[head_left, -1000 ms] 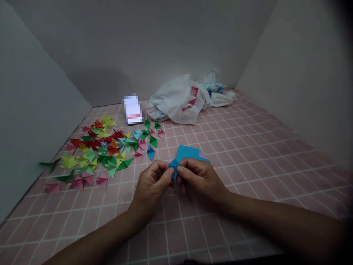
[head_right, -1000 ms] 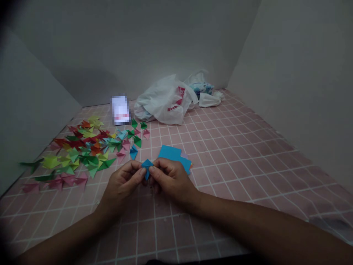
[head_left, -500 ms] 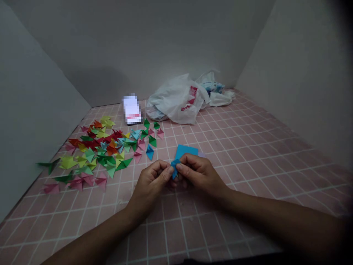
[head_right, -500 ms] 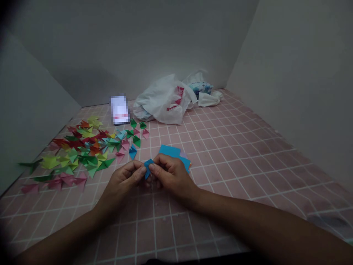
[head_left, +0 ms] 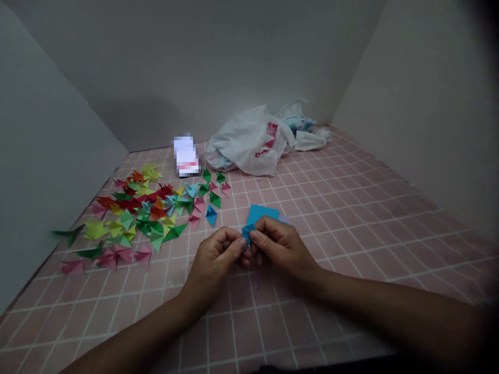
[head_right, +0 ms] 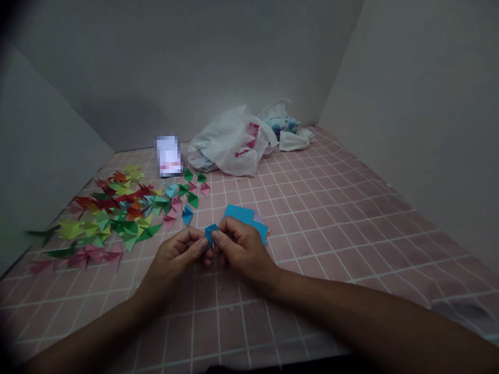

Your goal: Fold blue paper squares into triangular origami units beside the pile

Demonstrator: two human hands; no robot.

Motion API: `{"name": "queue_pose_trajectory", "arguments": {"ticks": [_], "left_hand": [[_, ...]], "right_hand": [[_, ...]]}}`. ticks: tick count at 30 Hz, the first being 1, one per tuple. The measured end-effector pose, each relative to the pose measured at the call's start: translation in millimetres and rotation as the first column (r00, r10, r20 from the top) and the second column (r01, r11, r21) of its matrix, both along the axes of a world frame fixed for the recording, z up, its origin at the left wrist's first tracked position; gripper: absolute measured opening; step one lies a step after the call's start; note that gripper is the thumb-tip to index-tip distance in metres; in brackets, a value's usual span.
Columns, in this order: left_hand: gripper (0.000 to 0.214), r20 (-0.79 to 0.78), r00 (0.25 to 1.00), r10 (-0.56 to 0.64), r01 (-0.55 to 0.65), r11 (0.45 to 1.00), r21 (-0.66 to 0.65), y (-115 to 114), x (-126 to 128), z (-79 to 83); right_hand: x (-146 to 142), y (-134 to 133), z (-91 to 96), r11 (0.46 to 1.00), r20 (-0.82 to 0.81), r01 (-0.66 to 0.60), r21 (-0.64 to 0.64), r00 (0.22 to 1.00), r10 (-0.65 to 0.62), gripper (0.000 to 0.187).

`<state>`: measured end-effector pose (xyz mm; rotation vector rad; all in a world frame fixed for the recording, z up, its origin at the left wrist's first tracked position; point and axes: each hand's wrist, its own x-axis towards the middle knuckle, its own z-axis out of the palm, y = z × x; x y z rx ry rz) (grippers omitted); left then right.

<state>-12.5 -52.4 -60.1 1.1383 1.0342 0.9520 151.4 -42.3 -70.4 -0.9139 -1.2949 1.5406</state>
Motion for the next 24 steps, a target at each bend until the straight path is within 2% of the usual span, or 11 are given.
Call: {"name": "queue_pose_trajectory", "arguments": {"ticks": [8, 11, 14, 19, 24], "left_hand": [[0.02, -0.127, 0.988, 0.089, -0.084, 0.995, 0.049, 1.1, 0.8, 0.2], [0.018, -0.22, 0.973, 0.07, -0.05, 0.994, 0.093, 0.5, -0.8, 0.2], [0.017, -0.291, 0.956, 0.037, -0.013, 0.996, 0.084, 0.1, -1.6, -0.1], [0.022, -0.221, 0.975, -0.025, 0.039, 0.997, 0.061, 0.9, -1.0, 1.3], [0.024, -0.334, 0.942, -0.029, 0.096, 0.978, 0.184, 1.9, -5.1, 4.0]], "right_hand": [[0.1, 5.1, -2.8, 0.997, 0.015, -0.069, -0.016, 0.997, 0.07, 0.03], [0.2, 6.8, -3.2, 0.997, -0.002, -0.077, -0.015, 0.997, 0.077, 0.029], [0.6, 7.3, -3.8, 0.997, -0.003, -0.072, -0.019, 0.997, 0.072, 0.029], [2.4, 7.2, -2.3, 1.0, 0.037, -0.028, 0.006, 0.999, 0.028, 0.026], [3.4, 8.6, 0.2, 1.0, 0.013, -0.002, -0.013, 1.0, 0.002, 0.025]]}}
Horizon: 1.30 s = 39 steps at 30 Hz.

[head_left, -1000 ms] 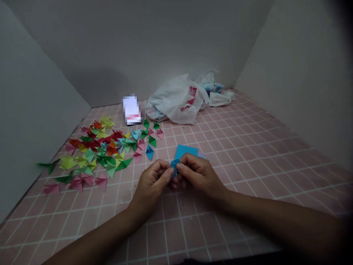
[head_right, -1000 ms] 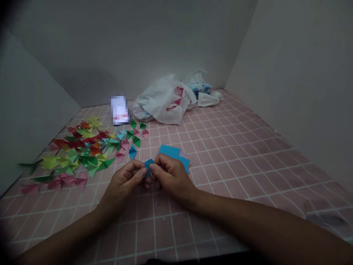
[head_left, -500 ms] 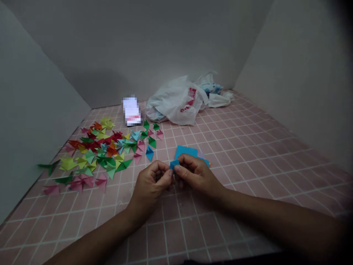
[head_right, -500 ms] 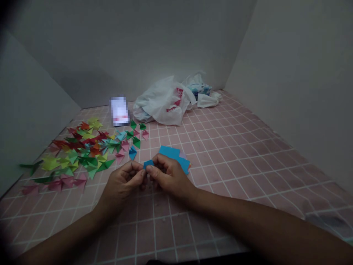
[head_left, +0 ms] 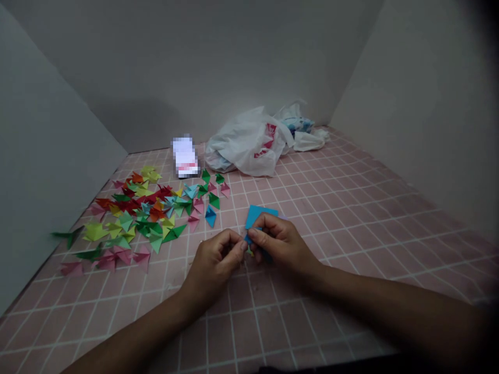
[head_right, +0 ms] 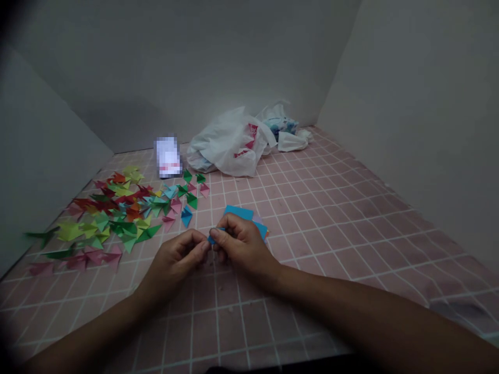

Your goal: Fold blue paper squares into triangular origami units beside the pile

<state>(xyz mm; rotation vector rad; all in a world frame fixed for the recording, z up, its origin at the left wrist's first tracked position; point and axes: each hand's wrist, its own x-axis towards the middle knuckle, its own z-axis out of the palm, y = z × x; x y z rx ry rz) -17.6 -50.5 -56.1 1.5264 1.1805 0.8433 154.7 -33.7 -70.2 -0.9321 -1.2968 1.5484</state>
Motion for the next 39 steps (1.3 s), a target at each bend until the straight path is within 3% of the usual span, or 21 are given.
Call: {"name": "queue_pose_trajectory", "arguments": {"ticks": [4, 9, 19, 25, 32, 39], "left_hand": [[0.021, -0.06, 0.996, 0.066, -0.059, 0.992, 0.116, 4.6, -5.5, -0.1], [0.02, 0.065, 0.988, 0.142, -0.148, 0.984, 0.099, 10.0, -7.9, -2.4], [0.022, 0.328, 0.928, 0.177, -0.128, 0.978, -0.167, 4.9, 0.5, -4.0], [0.021, 0.351, 0.924, 0.154, -0.126, 0.987, -0.102, 3.2, 0.1, 2.6], [0.022, 0.345, 0.92, 0.187, -0.161, 0.982, -0.103, 4.9, -1.9, -3.0], [0.025, 0.24, 0.964, 0.116, -0.108, 0.993, -0.046, 8.9, -6.2, -1.7]], "right_hand": [[-0.8, 5.0, 1.5, 0.996, -0.01, -0.002, -0.087, 1.0, 0.001, 0.023], [-1.3, 7.8, 3.6, 0.989, 0.012, -0.023, -0.148, 1.0, 0.025, 0.02], [-5.6, -6.3, -1.4, 1.0, -0.024, -0.019, 0.021, 1.0, 0.019, 0.022], [-8.2, -10.7, -2.6, 0.999, -0.047, -0.011, 0.049, 0.999, 0.013, 0.021], [-7.7, -8.8, -4.3, 0.999, -0.118, -0.049, -0.011, 0.992, 0.047, 0.024], [-2.9, -3.4, -5.2, 0.996, -0.025, -0.09, 0.011, 0.996, 0.09, 0.025]]}}
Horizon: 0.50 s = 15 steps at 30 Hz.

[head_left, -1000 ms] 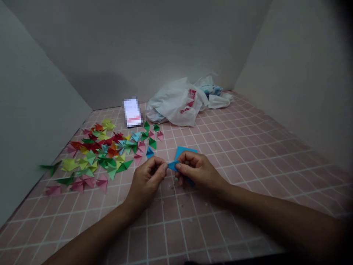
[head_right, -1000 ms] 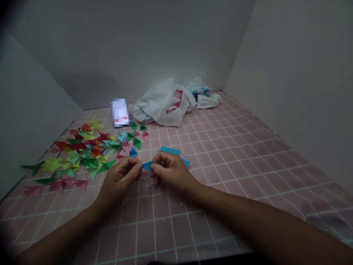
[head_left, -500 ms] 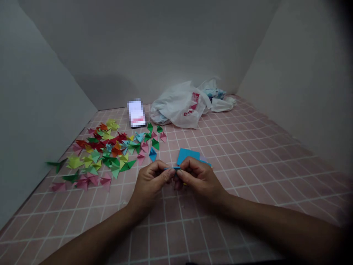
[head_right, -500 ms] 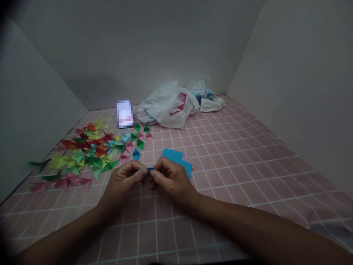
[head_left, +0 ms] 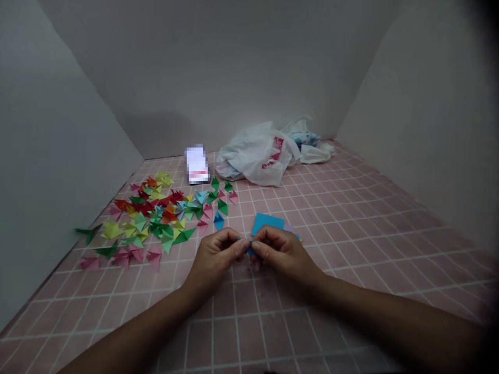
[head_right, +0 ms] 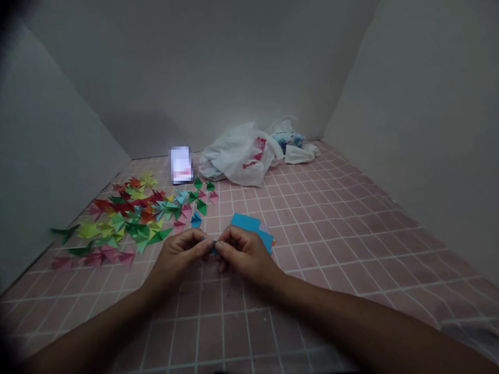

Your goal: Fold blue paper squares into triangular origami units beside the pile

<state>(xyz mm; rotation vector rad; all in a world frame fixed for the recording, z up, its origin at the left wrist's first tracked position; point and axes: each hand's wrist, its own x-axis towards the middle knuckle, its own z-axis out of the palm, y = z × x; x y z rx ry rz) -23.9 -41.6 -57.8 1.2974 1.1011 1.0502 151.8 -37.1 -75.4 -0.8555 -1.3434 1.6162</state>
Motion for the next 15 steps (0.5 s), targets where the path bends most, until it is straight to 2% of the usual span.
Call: {"name": "queue_pose_trajectory", "arguments": {"ticks": [4, 8, 11, 15], "left_hand": [[0.026, 0.003, 1.0, -0.012, 0.012, 1.0, -0.029, 1.3, -1.0, -2.6], [0.026, -0.013, 1.0, 0.002, -0.003, 0.999, -0.044, 1.9, -0.5, -0.7], [0.026, -0.03, 0.999, -0.041, 0.039, 0.997, -0.06, 2.7, -0.7, 0.5], [0.027, 0.051, 0.995, -0.08, 0.085, 0.991, -0.1, 4.2, -1.7, -3.9]], "right_hand": [[0.9, 1.0, -1.5, 0.999, 0.014, 0.018, -0.044, 1.0, -0.017, 0.026], [0.6, 1.0, -1.3, 0.996, 0.008, -0.025, -0.086, 1.0, 0.026, 0.028], [0.5, 0.8, -0.7, 0.993, -0.004, -0.044, -0.106, 0.999, 0.044, 0.03], [0.9, 0.7, 0.7, 0.994, 0.026, -0.001, -0.112, 1.0, 0.004, 0.03]]}}
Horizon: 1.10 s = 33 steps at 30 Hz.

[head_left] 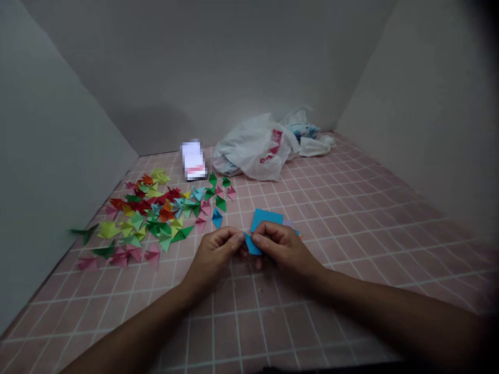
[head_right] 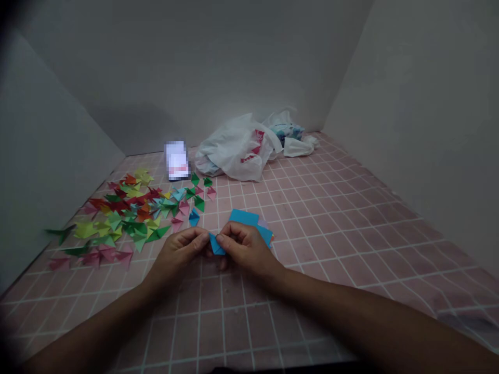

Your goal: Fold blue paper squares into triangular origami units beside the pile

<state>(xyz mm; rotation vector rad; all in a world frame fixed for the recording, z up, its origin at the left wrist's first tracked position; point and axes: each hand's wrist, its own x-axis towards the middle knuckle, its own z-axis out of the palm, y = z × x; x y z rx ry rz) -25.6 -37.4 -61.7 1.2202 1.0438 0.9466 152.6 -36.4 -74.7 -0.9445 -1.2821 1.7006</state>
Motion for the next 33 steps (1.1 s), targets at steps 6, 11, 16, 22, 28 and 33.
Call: {"name": "queue_pose_trajectory", "arguments": {"ticks": [6, 11, 16, 22, 28, 33], "left_hand": [[0.023, 0.01, 1.0, 0.012, -0.011, 1.0, -0.027, 1.0, -0.7, -3.8], [0.022, -0.043, 0.998, 0.035, -0.036, 0.999, -0.02, -0.1, -0.6, 0.8], [0.022, -0.072, 0.996, 0.045, -0.046, 0.999, -0.013, -1.5, 0.4, 5.4], [0.018, -0.043, 0.999, 0.022, -0.022, 1.0, 0.008, -3.6, 2.3, 7.3], [0.018, -0.074, 0.997, 0.022, -0.019, 0.999, 0.043, -3.3, 1.3, 7.4], [0.018, -0.139, 0.99, 0.022, -0.007, 0.994, 0.106, -2.9, 0.7, 9.0]], "right_hand": [[-0.2, 2.4, -0.2, 1.0, 0.021, -0.001, 0.014, 1.0, 0.001, 0.028], [-1.0, 2.3, 0.0, 1.0, 0.007, -0.019, -0.012, 1.0, 0.019, 0.026], [0.3, 2.8, -0.2, 0.999, -0.013, -0.043, -0.001, 0.999, 0.043, 0.031], [1.4, 4.0, -0.8, 0.999, 0.0, -0.053, -0.006, 0.999, 0.053, 0.033], [0.4, 3.3, 5.6, 0.998, 0.095, -0.053, 0.046, 0.994, 0.048, 0.03], [-0.2, 3.4, 6.7, 0.992, 0.168, -0.025, 0.121, 0.986, 0.004, 0.029]]}}
